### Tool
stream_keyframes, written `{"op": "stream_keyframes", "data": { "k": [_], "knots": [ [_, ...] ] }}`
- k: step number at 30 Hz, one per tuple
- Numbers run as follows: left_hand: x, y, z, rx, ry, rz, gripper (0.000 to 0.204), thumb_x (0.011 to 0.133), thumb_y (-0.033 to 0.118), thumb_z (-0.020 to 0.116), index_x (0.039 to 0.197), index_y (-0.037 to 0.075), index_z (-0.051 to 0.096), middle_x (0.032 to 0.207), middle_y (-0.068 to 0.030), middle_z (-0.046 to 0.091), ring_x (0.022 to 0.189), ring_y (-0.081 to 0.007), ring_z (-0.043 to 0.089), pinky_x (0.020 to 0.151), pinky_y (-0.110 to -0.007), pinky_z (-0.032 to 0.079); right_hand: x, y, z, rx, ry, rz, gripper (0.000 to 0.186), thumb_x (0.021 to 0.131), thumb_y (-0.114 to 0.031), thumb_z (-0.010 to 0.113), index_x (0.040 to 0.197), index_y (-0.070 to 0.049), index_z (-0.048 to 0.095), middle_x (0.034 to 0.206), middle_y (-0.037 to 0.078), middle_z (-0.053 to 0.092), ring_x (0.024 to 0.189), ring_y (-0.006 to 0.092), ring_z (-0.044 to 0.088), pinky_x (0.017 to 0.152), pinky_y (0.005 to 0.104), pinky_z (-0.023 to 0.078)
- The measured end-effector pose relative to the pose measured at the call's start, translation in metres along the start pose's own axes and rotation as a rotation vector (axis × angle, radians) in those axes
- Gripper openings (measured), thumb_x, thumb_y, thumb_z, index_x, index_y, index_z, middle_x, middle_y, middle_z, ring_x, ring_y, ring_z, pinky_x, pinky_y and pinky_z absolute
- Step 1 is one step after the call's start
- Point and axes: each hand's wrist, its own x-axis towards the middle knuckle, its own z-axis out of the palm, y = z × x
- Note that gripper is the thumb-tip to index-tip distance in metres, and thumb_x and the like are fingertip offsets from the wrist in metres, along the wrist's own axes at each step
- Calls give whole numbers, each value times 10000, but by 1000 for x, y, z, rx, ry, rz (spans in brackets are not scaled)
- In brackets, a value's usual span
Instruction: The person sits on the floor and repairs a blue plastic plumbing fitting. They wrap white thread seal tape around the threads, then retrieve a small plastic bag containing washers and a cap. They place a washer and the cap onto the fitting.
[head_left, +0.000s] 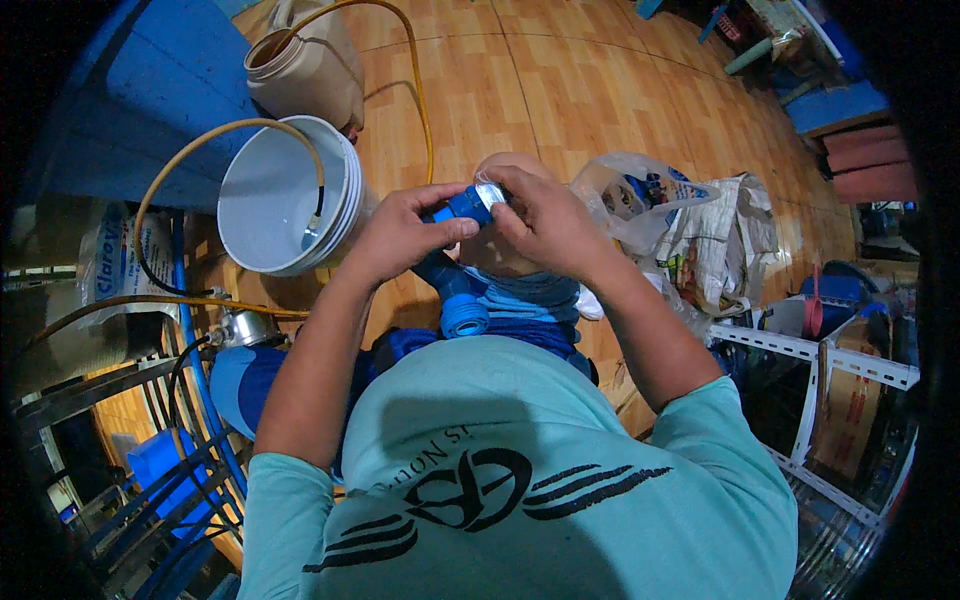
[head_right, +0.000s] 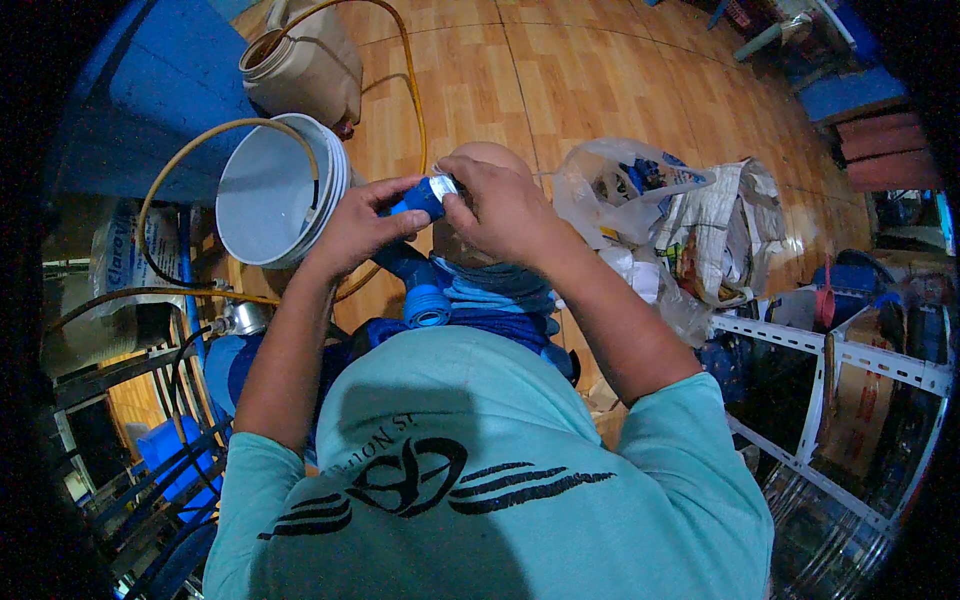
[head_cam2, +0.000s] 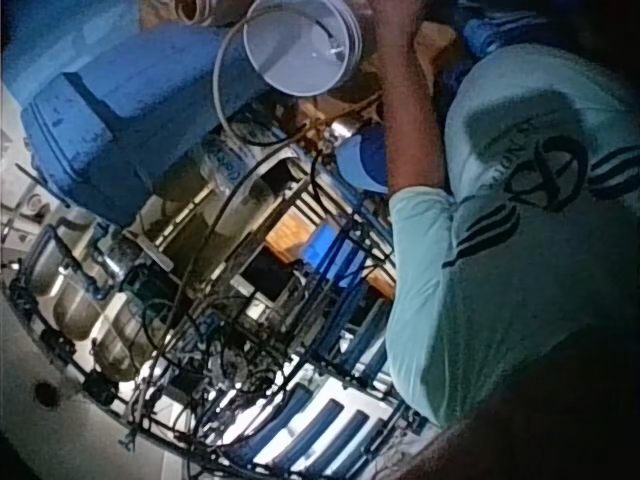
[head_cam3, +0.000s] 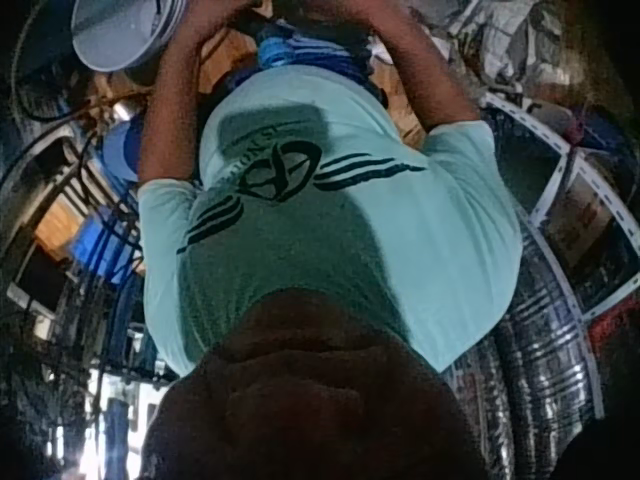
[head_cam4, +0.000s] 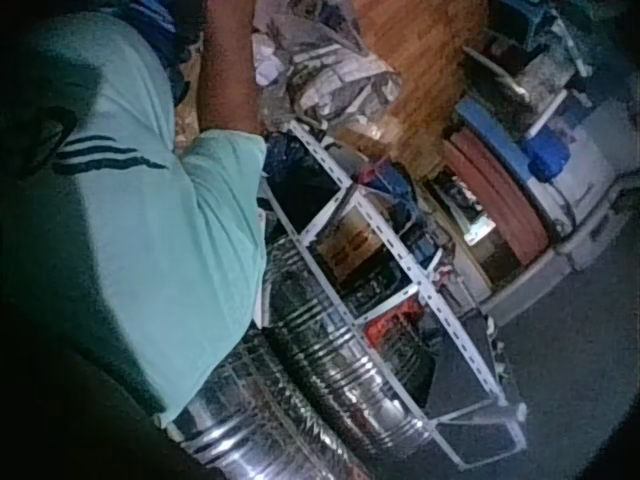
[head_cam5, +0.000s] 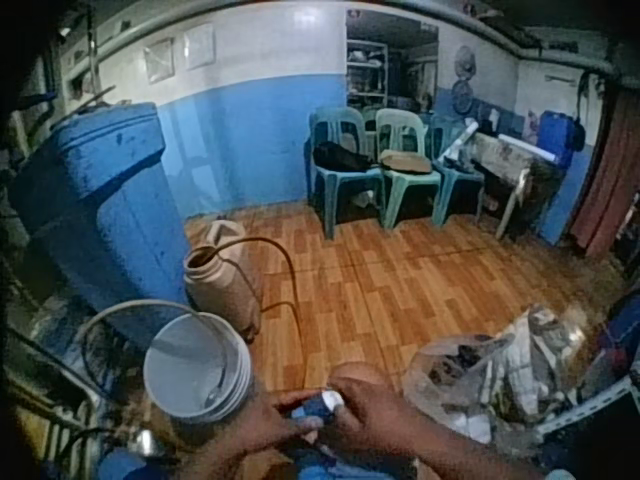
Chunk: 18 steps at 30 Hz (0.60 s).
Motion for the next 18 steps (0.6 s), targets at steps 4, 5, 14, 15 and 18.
{"op": "stream_keyframes", "data": {
  "k": [4, 5, 14, 15, 18],
  "knots": [
    [5, 15, 0, -59, -31, -97, 531, 827, 268, 780, 1276, 35, 618, 992, -33, 680, 893, -101, 620, 799, -275, 520, 9, -5, -13, -27, -67, 67, 381, 884, -188, 555, 1226, -19, 552, 1153, 215, 629, 1074, 397, 603, 922, 466, 487],
    [9, 15, 0, -77, -51, -88, 517, 838, 273, 769, 1277, 43, 620, 987, -28, 677, 880, -96, 615, 782, -268, 520, 9, -4, -15, -24, -76, 99, 385, 887, -191, 551, 1234, -24, 546, 1158, 213, 628, 1078, 395, 602, 921, 467, 488],
    [27, -18, 9, -510, -273, -194, 433, 921, 374, 660, 1204, 54, 586, 902, -29, 654, 696, -118, 643, 681, -245, 545, 0, 4, -15, -42, -62, 157, 389, 906, -174, 537, 1271, -43, 515, 1196, 212, 607, 1083, 394, 596, 908, 461, 492],
    [27, -23, 10, -565, -286, -215, 427, 923, 381, 655, 1189, 55, 585, 905, -36, 658, 694, -121, 644, 683, -249, 547, -2, 4, -15, -31, -49, 141, 390, 912, -163, 539, 1283, -46, 507, 1183, 218, 609, 1068, 404, 597, 896, 460, 490],
    [26, -34, 16, -684, -318, -240, 423, 928, 403, 639, 1169, 61, 579, 915, -55, 661, 702, -131, 647, 682, -268, 552, -6, 2, -17, -17, -54, 128, 391, 917, -149, 544, 1292, -45, 500, 1186, 227, 604, 1060, 415, 598, 890, 459, 488]
  ]
}}
